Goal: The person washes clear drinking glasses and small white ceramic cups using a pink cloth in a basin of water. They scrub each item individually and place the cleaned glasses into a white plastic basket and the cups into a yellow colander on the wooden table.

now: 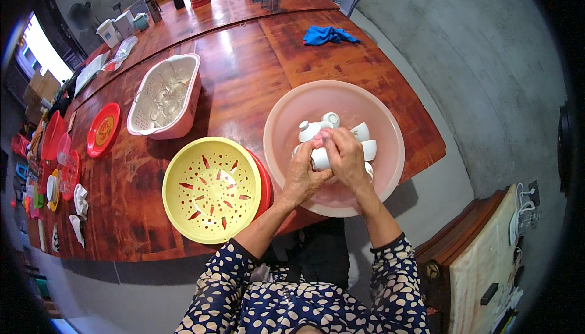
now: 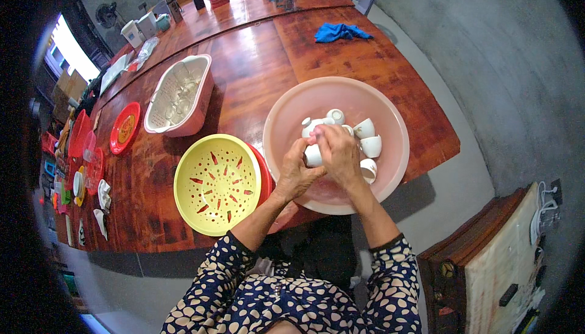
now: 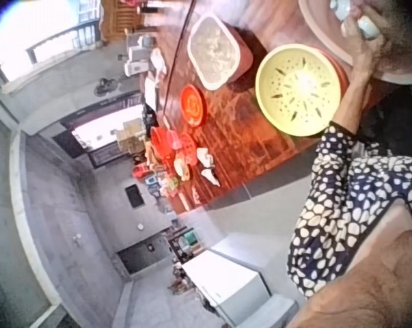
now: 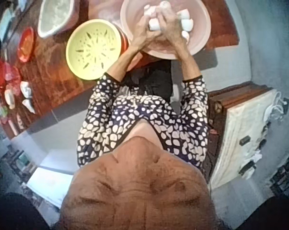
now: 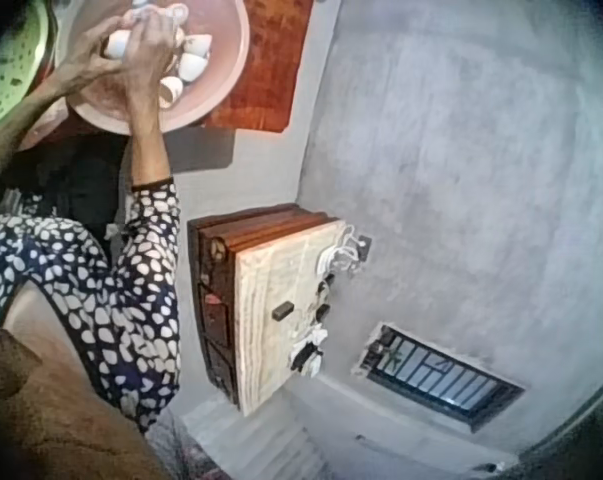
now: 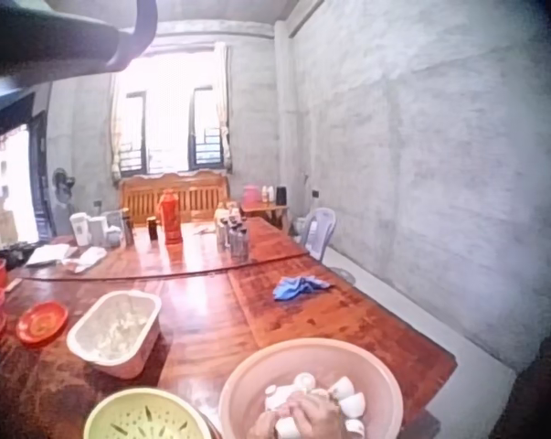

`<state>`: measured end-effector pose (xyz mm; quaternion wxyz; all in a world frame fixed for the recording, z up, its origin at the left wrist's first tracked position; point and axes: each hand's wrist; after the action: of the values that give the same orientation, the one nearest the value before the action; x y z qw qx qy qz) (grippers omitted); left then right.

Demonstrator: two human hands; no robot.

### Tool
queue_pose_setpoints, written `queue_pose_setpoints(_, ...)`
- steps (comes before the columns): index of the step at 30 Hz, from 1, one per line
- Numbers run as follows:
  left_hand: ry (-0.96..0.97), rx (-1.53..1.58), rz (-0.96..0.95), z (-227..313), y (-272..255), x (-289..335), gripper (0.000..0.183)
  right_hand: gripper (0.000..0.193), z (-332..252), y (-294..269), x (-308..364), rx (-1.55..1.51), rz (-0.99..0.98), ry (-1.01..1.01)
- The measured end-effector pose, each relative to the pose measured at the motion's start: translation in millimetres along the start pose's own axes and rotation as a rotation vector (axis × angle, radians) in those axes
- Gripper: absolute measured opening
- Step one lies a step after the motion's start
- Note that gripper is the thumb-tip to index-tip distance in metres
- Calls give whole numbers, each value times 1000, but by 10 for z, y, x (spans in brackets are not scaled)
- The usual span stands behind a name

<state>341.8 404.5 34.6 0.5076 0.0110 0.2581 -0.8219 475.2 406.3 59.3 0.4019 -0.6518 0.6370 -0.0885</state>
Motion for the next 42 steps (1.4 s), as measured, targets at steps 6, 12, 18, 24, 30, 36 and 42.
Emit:
queue_pose_setpoints(6, -135, 226, -56, -77, -46, -46, 54, 32, -81, 40, 481, 284, 156, -254)
queue_pose_setpoints(12, -117, 414, -209, -112, -67, -61, 55, 21, -82, -143, 564, 97, 4, -90)
queue_pose_setpoints(18, -364, 719, -203, 33, -186, -114, 61, 11, 295, -191, 646, 154, -663, 193)
queue_pose_setpoints(24, -404, 1175, -138, -159, -185, -188, 54, 24, 510, 196, 659, 516, -771, 236)
queue_pose_setpoints(30, -571, 1398, -29, -166, -233, -188, 46, 24, 333, -129, 458, 34, -820, 127)
queue_pose_setpoints(36, -478, 1575, -129, -127, -92, -158, 28, 21, -348, -71, 404, -205, 83, 33)
queue_pose_setpoints(42, -253, 1741, -132, -407, 25, -109, 27, 29, -304, 343, 286, 78, 204, -63)
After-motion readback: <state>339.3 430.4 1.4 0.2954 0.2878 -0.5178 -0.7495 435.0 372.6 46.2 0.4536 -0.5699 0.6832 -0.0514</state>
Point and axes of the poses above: each hand's wrist, its own x-axis away from the middle knuckle, its own y-axis out of the palm, z = x × y, and after that the axes turned 14 degrees about -z, right-handed
